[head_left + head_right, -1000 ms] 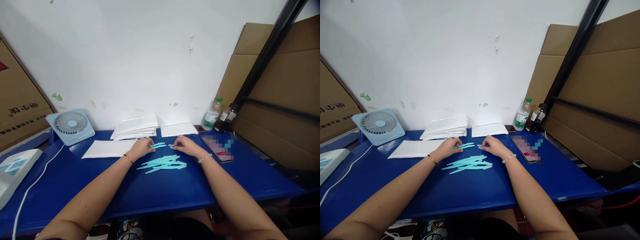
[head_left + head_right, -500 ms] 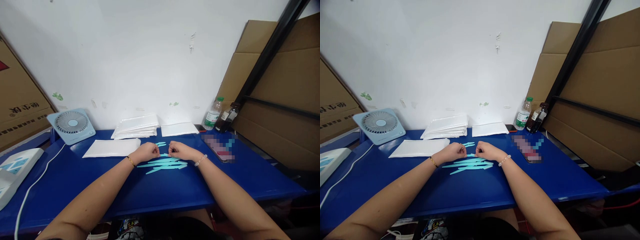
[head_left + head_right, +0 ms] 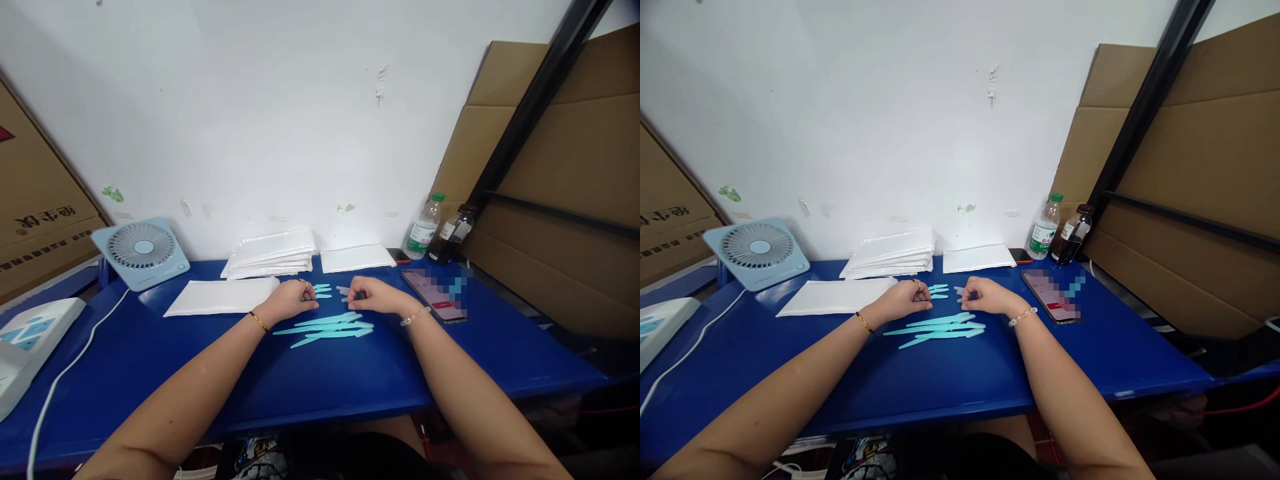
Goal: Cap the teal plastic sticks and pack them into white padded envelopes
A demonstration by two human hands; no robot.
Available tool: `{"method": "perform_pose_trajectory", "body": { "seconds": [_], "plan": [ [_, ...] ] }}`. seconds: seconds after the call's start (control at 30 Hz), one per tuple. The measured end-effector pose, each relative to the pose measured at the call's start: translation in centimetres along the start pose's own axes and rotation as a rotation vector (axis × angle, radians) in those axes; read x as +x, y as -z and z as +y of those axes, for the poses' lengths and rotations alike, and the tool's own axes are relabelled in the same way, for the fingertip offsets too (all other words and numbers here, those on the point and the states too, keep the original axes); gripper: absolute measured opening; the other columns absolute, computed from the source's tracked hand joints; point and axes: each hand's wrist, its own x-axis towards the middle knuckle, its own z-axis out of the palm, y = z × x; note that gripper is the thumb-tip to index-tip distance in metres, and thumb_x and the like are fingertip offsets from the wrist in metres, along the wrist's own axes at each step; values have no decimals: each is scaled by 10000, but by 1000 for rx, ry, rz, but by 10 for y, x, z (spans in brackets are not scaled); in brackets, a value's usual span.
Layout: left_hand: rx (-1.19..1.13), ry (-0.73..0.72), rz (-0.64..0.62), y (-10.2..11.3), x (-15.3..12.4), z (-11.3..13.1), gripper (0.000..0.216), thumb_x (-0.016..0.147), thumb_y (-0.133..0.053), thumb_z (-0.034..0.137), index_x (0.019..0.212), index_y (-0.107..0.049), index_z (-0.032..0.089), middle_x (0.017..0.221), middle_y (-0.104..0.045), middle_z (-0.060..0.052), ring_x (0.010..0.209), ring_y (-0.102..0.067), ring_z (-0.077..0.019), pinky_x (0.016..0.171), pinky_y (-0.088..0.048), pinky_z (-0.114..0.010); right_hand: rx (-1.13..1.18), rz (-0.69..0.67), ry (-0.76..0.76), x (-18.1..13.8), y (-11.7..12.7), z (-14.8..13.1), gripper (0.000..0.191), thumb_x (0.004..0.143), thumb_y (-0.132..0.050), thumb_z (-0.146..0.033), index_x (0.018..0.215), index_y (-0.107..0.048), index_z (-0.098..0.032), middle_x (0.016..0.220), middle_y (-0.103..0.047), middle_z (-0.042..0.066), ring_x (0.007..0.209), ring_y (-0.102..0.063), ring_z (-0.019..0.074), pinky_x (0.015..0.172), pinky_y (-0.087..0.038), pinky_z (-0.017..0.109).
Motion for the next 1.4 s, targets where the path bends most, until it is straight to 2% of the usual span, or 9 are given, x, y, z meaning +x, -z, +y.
{"method": "perform_pose_trajectory", "body": {
  "seconds": [0.1,0.27,0.53,0.67,0.77,0.87,0.93,1.1,1.4],
  "plan": [
    [-34,-41,-106,-2,-4,12,299,735,-621,474,827,-676,195,781,-652,-17,686,-578,-146,559,-372,-224,-44,-106,48,1,-6,-4,195,715,-713,-346,813,-677,-181,844,-523,14,703,-504,125,621,-404,246],
    [-10,9,-155,-7,-6,21,218,753,-599,392,803,-686,199,762,-676,-19,660,-575,-142,536,-355,-220,-67,-96,38,4,-11,-7,184,745,-693,-344,790,-645,-172,853,-512,19,688,-491,122,600,-395,245],
    [164,11,-45,3,-1,14,172,797,-556,294,733,-680,194,770,-694,-30,668,-581,-155,570,-346,-240,-88,50,-6,6,-4,4,122,759,-667,-277,739,-619,-167,838,-530,16,714,-505,128,640,-390,244],
    [158,75,26,10,-3,7,173,792,-578,341,777,-668,193,779,-680,-23,675,-575,-153,568,-339,-240,-97,154,-66,2,3,8,205,745,-684,-363,780,-648,-164,854,-547,29,731,-508,142,654,-395,258],
    [78,41,26,10,-6,9,265,775,-595,443,863,-665,202,812,-666,-19,700,-573,-155,578,-349,-237,-52,45,-39,-3,5,0,294,713,-705,-452,792,-679,-171,837,-552,25,716,-507,140,634,-396,256],
    [11,-56,-92,5,-9,16,324,759,-600,502,849,-674,199,809,-656,-23,704,-570,-152,572,-353,-231,-17,-157,21,-5,3,-8,306,637,-765,-453,747,-691,-176,809,-547,12,685,-509,129,595,-396,242],
    [0,-85,-149,0,-9,19,299,748,-617,483,836,-677,204,787,-655,-16,691,-567,-146,556,-346,-227,-17,-190,33,-5,0,-9,280,635,-768,-426,730,-688,-175,806,-538,8,670,-507,122,577,-395,236],
    [17,-25,-156,-5,-7,20,198,770,-597,381,779,-671,197,737,-659,-15,652,-564,-140,538,-337,-229,-17,-117,23,-1,-2,-6,241,668,-746,-390,736,-674,-170,799,-519,2,660,-492,112,577,-384,234],
    [126,-3,-13,8,-2,21,188,814,-549,324,756,-669,191,803,-688,-32,683,-576,-155,584,-355,-244,28,71,-47,5,-4,-5,201,694,-723,-337,723,-623,-165,808,-557,7,707,-528,128,627,-403,245]
  ]
}}
